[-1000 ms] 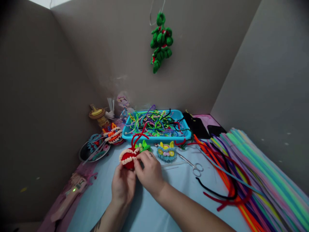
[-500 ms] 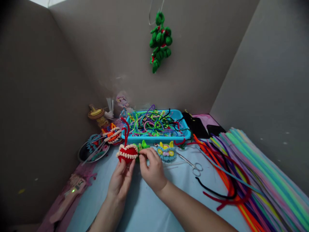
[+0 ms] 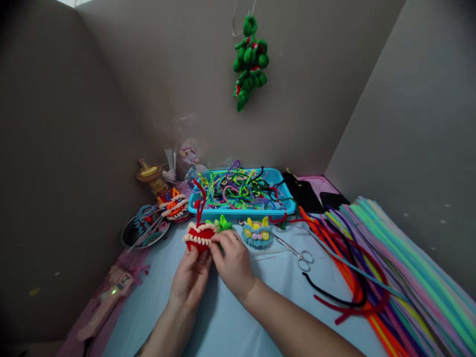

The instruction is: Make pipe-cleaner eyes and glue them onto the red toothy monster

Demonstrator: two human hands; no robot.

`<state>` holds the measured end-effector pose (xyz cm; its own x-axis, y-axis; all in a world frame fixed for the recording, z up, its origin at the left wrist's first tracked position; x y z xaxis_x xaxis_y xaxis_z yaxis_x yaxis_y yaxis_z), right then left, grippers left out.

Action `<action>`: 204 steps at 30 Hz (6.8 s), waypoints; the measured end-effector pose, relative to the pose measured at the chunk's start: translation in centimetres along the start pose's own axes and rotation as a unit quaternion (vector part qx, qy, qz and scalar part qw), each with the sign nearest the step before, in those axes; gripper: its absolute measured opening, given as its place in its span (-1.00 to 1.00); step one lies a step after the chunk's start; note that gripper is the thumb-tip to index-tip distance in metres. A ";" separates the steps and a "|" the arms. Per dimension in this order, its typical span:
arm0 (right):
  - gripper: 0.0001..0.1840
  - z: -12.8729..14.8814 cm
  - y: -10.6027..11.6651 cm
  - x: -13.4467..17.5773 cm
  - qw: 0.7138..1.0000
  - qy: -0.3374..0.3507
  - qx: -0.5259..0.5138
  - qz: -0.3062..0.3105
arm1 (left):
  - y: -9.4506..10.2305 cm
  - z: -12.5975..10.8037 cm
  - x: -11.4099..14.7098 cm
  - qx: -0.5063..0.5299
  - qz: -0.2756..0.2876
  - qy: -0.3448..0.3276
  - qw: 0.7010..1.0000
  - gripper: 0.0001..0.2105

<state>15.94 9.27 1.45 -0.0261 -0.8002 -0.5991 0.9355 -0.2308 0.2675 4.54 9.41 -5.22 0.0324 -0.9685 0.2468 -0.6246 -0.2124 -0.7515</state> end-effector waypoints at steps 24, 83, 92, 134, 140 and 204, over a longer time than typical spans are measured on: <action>-0.86 1.5 1.3 0.2 0.996 0.062 -0.049 -0.042 | 1.1 -0.4 -0.6 0.024 -0.035 0.001 0.999 -0.61; -0.86 5.0 2.1 -0.6 0.974 0.186 0.124 -0.030 | -0.3 -0.3 0.8 -0.158 0.029 -0.059 0.985 -0.65; -0.86 4.9 2.0 -0.2 0.962 0.225 0.150 -0.023 | 0.2 -0.1 0.9 -0.160 0.028 -0.066 0.985 -0.67; -0.82 4.9 1.8 -0.5 0.961 0.229 0.156 -0.004 | 0.4 -0.5 0.9 -0.174 -0.022 -0.070 0.982 -0.66; -0.73 5.6 1.7 -0.3 0.954 0.255 0.159 -0.004 | 0.3 -1.1 0.8 -0.175 -0.025 -0.089 0.980 -0.61; -0.69 2.6 2.3 -2.7 0.996 0.074 -0.038 0.040 | -0.5 -1.5 0.3 -0.135 0.034 -0.083 0.987 -0.58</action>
<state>17.24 9.45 5.64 0.0964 -0.7230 -0.6841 0.9564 -0.1231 0.2649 3.69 9.39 -3.80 0.0958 -0.9921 0.0807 -0.8141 -0.1247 -0.5672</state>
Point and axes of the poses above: each hand's wrist, its own x-axis away from the middle knuckle, its own y-axis out of the back of the hand, z = x × y, the point moved 9 cm from there along -x, towards the middle knuckle, and after that the axes turned 7 degrees about -x, right-handed, at the moved point
